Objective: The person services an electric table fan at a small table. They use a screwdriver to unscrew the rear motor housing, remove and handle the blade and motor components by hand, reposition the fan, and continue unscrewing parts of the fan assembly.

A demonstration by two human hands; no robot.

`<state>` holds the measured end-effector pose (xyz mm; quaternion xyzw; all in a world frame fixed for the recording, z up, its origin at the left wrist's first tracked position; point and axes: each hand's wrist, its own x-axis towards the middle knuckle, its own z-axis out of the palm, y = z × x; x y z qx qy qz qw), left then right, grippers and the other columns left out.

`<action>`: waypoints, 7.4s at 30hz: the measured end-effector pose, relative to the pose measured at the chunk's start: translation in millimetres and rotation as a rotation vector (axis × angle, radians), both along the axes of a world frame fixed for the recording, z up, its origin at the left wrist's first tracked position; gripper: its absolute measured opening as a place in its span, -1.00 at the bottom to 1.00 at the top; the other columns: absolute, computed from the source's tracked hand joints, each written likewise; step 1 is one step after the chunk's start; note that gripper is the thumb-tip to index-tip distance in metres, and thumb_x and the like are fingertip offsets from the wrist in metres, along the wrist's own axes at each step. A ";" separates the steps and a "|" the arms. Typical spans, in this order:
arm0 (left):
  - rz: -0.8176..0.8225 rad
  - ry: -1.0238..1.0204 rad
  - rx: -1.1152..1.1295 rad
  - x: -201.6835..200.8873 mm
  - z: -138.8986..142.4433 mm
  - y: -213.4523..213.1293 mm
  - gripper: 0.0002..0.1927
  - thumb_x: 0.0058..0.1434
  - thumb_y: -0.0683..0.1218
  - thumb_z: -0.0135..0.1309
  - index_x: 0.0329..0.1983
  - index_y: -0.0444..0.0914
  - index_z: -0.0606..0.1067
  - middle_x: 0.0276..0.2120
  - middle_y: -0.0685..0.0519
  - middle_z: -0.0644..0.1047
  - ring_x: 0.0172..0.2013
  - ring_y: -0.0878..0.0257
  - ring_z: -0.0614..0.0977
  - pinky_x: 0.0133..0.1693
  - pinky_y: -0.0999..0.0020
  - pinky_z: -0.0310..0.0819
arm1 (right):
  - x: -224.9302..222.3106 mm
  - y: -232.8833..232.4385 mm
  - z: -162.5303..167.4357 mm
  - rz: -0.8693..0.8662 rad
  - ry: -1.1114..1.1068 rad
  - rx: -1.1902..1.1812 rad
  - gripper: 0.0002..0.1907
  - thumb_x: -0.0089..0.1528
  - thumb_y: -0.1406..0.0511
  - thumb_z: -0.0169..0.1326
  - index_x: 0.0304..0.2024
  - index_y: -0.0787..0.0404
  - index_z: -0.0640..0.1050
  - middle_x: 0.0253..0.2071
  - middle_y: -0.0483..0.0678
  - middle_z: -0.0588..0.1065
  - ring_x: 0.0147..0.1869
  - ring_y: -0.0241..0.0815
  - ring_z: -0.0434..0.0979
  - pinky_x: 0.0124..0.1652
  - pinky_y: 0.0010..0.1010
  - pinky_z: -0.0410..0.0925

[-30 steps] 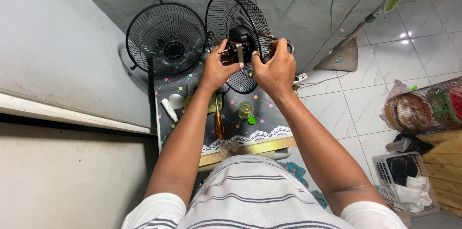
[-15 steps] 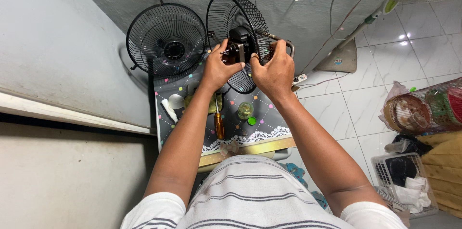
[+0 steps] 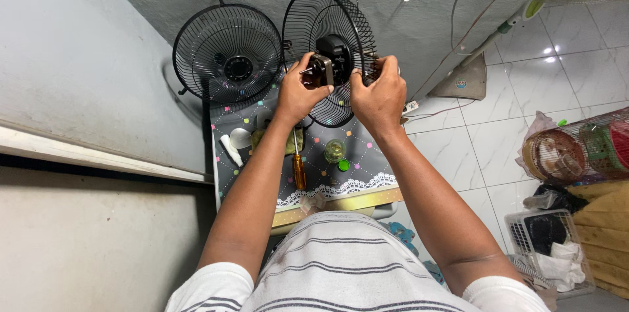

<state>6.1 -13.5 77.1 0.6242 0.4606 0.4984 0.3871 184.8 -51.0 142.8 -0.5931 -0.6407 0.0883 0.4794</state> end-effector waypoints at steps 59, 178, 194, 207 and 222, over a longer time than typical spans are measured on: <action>0.005 0.037 -0.058 0.9 -7.7 9.3 -0.05 0.00 -0.14 0.40 0.43 -0.43 0.21 -0.06 0.01 0.52 -0.06 0.30 0.67 -0.03 0.41 0.64 | -4.9 -2.9 1.0 0.022 -0.027 -0.032 -0.67 0.22 0.32 0.21 -0.18 0.35 0.34 -0.57 0.00 0.41 -0.60 -0.15 0.48 -0.50 -0.25 0.34; 0.104 0.141 -0.015 3.4 -2.6 4.6 -0.09 -0.07 -0.12 0.43 0.38 -0.30 0.32 -0.08 -0.04 0.46 -0.11 0.20 0.66 -0.06 0.34 0.62 | -6.3 -1.5 -4.6 0.014 0.089 -0.051 -0.71 0.27 0.34 0.17 -0.15 0.38 0.34 -0.53 -0.02 0.46 -0.55 -0.27 0.48 -0.53 -0.40 0.32; 0.047 -0.092 -0.018 8.2 -10.1 3.7 -0.14 0.03 -0.24 0.38 0.40 -0.39 0.25 0.07 -0.03 0.48 0.06 0.22 0.62 0.09 0.38 0.58 | -0.3 -1.1 -23.0 0.013 0.134 0.085 -0.69 0.25 0.38 0.19 -0.12 0.38 0.33 -0.42 0.02 0.47 -0.42 -0.25 0.49 -0.39 -0.37 0.36; 0.097 0.052 -0.008 10.9 -4.8 9.0 -0.19 0.02 -0.02 0.47 0.31 -0.32 0.40 -0.01 -0.02 0.52 -0.03 0.18 0.63 0.01 0.31 0.57 | 9.7 5.5 -41.7 0.023 0.234 0.149 -0.77 0.30 0.40 0.16 -0.14 0.35 0.35 -0.41 -0.05 0.50 -0.37 -0.32 0.50 -0.35 -0.45 0.37; 0.038 -0.201 -0.134 6.6 -69.6 34.3 -0.58 0.24 -0.05 0.22 0.05 -0.44 0.57 -0.11 -0.04 0.67 -0.14 0.31 0.73 -0.12 0.44 0.64 | 71.1 49.0 -104.3 0.253 1.113 -0.384 -0.95 0.24 0.37 0.00 -0.27 0.21 0.40 -0.53 0.00 0.51 -0.66 -0.34 0.28 -0.61 -0.41 0.29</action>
